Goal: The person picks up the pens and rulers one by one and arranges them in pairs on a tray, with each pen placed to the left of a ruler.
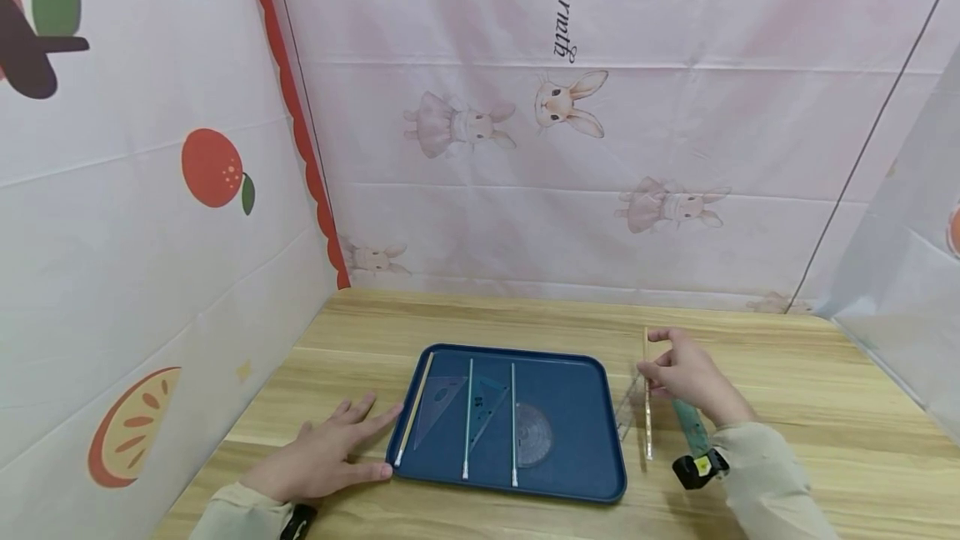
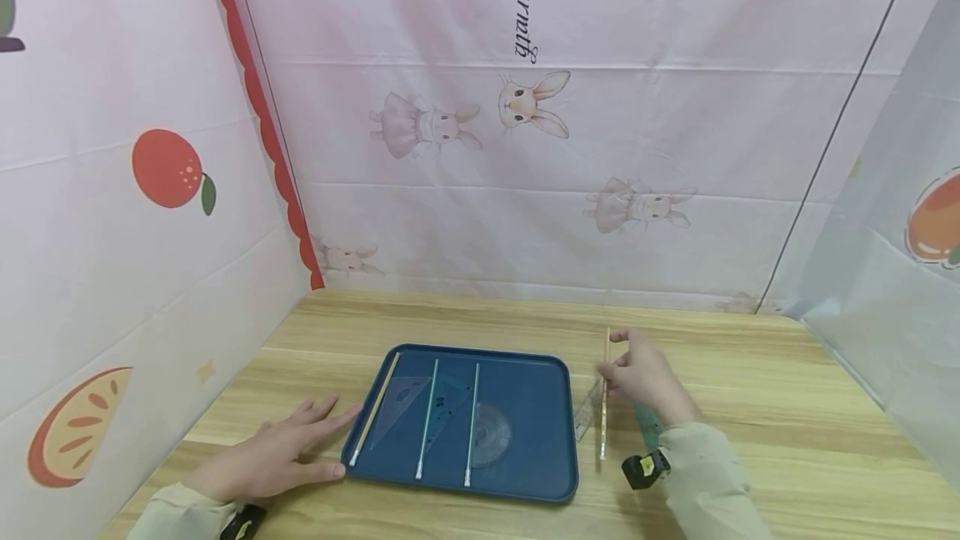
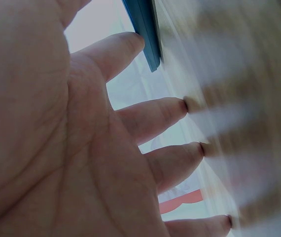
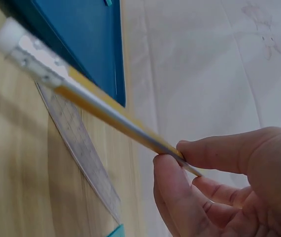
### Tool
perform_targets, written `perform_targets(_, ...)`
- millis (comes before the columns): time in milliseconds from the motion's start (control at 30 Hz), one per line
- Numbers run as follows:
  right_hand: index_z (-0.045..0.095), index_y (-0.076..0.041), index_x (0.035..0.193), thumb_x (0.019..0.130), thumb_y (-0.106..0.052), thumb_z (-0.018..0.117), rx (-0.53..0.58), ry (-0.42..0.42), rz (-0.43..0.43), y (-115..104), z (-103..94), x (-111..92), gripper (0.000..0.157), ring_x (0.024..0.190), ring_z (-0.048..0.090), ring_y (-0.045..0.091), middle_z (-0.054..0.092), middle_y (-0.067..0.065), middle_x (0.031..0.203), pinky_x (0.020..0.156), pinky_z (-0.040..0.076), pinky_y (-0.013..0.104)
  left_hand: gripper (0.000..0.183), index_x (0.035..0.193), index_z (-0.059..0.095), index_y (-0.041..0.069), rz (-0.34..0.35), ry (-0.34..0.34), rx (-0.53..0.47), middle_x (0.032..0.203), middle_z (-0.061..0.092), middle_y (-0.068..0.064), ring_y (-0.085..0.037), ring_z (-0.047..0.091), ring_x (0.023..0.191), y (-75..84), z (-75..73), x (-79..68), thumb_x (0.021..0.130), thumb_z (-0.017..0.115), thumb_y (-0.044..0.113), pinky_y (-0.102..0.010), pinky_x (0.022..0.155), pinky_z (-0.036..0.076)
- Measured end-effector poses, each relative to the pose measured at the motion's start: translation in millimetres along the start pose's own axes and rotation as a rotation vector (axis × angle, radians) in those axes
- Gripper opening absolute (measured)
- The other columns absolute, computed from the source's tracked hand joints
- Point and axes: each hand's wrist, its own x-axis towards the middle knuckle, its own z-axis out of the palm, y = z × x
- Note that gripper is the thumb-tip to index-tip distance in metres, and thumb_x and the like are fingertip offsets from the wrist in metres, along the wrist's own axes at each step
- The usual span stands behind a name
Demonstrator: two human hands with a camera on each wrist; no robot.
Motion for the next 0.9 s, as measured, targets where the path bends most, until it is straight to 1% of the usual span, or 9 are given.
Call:
perform_targets(233,0.030,0.010,0.157,0.105,-0.007,0.067,0.019,-0.024,-0.024,-3.4,10.6,0.1,0.065,0.078,0.073,0.020,0.071,0.024,0.102,0.074,0.067,0.040,0.088,0.169,0.035,0.034,0.004,0.006,0.004,0.176,0.025,-0.027,-0.067,0.022,0.156,0.9,0.2,-0.2,0.095,0.071,0.065,-0.100,0.098,0.016)
perform_targets(467,0.031,0.008,0.158,0.105,-0.007,0.067,0.033,-0.040,-0.043,-9.8,24.1,-0.4,0.066,0.077,0.072,0.020,0.070,0.020,0.099,0.071,0.067,0.039,0.088,0.169,0.037,0.033,0.006,0.019,0.011,0.175,0.026,-0.027,-0.067,0.024,0.155,2.6,0.3,-1.1,0.094,0.072,0.065,-0.100,0.098,0.016)
perform_targets(567,0.032,0.006,0.158,0.106,-0.008,0.067,0.055,-0.050,-0.038,-12.8,30.1,0.4,0.065,0.076,0.073,0.020,0.070,0.019,0.099,0.071,0.067,0.038,0.088,0.169,0.036,0.033,0.006,0.018,0.009,0.176,0.025,-0.027,-0.066,0.023,0.156,2.5,-0.1,-1.1,0.094,0.072,0.065,-0.100,0.098,0.016)
perform_targets(700,0.034,0.004,0.158,0.105,-0.008,0.069,0.063,-0.044,-0.030,-16.4,38.9,2.2,0.064,0.075,0.073,0.019,0.071,0.018,0.099,0.071,0.067,0.038,0.088,0.169,0.036,0.034,0.008,0.019,0.009,0.176,0.025,-0.027,-0.066,0.022,0.156,1.5,-0.1,-1.2,0.094,0.071,0.065,-0.100,0.099,0.016)
perform_targets(900,0.036,0.002,0.158,0.104,-0.008,0.070,0.044,-0.032,-0.054,-21.4,53.3,0.3,0.064,0.074,0.072,0.020,0.069,0.017,0.098,0.069,0.066,0.038,0.088,0.169,0.036,0.034,0.012,0.018,0.007,0.175,0.026,-0.027,-0.066,0.022,0.156,0.2,0.2,-0.7,0.095,0.071,0.065,-0.099,0.099,0.017)
